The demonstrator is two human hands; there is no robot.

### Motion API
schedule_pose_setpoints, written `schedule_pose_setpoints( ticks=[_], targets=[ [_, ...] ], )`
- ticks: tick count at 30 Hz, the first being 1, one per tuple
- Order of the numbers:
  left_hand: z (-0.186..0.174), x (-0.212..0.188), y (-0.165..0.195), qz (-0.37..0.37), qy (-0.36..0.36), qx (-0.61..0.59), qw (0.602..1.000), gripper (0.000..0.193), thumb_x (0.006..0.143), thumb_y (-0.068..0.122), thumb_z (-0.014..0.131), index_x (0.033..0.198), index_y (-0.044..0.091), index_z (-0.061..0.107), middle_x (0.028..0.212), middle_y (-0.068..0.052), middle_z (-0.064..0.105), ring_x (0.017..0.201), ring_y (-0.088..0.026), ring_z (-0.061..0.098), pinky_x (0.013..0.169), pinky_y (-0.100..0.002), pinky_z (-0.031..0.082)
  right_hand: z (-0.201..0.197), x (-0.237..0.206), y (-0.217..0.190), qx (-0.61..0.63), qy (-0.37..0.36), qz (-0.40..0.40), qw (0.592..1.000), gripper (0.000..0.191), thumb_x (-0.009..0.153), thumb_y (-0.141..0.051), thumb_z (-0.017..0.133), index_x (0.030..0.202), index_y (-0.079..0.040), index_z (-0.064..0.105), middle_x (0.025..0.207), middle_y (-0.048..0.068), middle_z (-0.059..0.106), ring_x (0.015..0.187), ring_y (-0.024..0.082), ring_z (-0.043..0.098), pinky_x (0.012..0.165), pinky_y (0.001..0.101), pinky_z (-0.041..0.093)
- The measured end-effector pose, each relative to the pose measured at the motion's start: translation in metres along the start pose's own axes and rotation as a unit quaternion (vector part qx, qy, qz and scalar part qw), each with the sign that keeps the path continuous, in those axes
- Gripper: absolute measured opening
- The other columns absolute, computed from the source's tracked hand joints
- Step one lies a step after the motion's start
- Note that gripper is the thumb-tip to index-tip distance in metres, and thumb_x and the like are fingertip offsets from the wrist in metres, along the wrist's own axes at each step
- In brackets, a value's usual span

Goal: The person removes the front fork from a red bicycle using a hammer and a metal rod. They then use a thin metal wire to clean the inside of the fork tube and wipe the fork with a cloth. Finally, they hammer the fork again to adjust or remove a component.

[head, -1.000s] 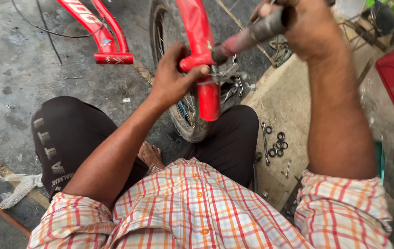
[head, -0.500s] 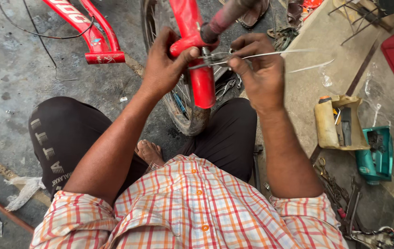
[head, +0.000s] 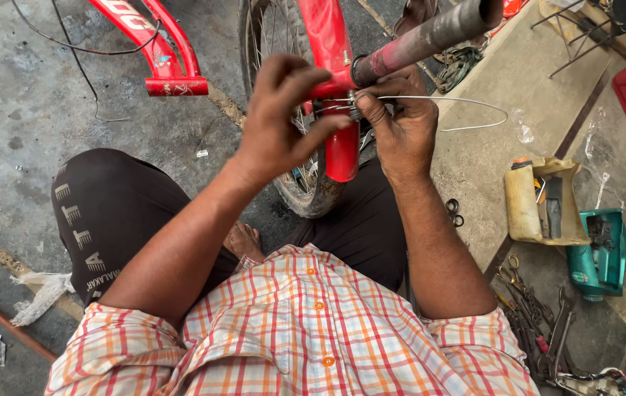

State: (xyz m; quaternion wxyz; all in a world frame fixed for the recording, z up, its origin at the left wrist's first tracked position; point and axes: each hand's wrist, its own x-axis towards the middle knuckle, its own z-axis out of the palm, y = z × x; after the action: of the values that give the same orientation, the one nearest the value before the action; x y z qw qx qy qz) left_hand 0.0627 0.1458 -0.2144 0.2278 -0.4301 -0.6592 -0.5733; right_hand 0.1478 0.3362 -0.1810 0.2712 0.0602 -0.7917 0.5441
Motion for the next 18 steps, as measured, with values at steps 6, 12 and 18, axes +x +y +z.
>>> schedule_pose_setpoints(
  ticks=[6, 12, 18],
  targets=[
    [0.000, 0.004, 0.006, -0.014, -0.004, 0.027, 1.000, 0.022, 0.093, 0.017, 0.088, 0.109, 0.012, 0.074, 0.112, -0.011, 0.057, 0.108, -0.029, 0.060, 0.090, -0.041, 0.053, 0.001, 0.000, 0.005, 0.011, -0.013, -0.018, 1.000, 0.015, 0.103, -0.017, 0.080, 0.107, -0.005, 0.073, 0.118, 0.000, 0.061, 0.112, 0.011, 0.059, 0.099, 0.0258, 0.052],
    [-0.018, -0.010, -0.011, -0.074, -0.072, 0.104, 0.989, 0.018, 0.103, 0.020, 0.080, 0.099, 0.005, 0.070, 0.106, -0.011, 0.059, 0.103, -0.029, 0.060, 0.085, -0.043, 0.051, -0.001, 0.004, 0.008, 0.013, -0.001, -0.008, 1.000, 0.017, 0.102, -0.021, 0.079, 0.106, -0.006, 0.072, 0.111, -0.003, 0.061, 0.102, 0.008, 0.058, 0.092, 0.0243, 0.053],
    [-0.049, -0.029, -0.047, -0.047, -0.091, 0.343, 0.934, 0.035, 0.104, 0.035, 0.067, 0.092, 0.003, 0.074, 0.096, -0.015, 0.067, 0.084, -0.030, 0.064, 0.076, -0.041, 0.050, -0.006, 0.009, 0.009, 0.037, 0.002, -0.002, 0.999, 0.018, 0.104, -0.022, 0.078, 0.105, -0.006, 0.070, 0.109, -0.003, 0.062, 0.096, 0.007, 0.059, 0.083, 0.0223, 0.050]
  ],
)
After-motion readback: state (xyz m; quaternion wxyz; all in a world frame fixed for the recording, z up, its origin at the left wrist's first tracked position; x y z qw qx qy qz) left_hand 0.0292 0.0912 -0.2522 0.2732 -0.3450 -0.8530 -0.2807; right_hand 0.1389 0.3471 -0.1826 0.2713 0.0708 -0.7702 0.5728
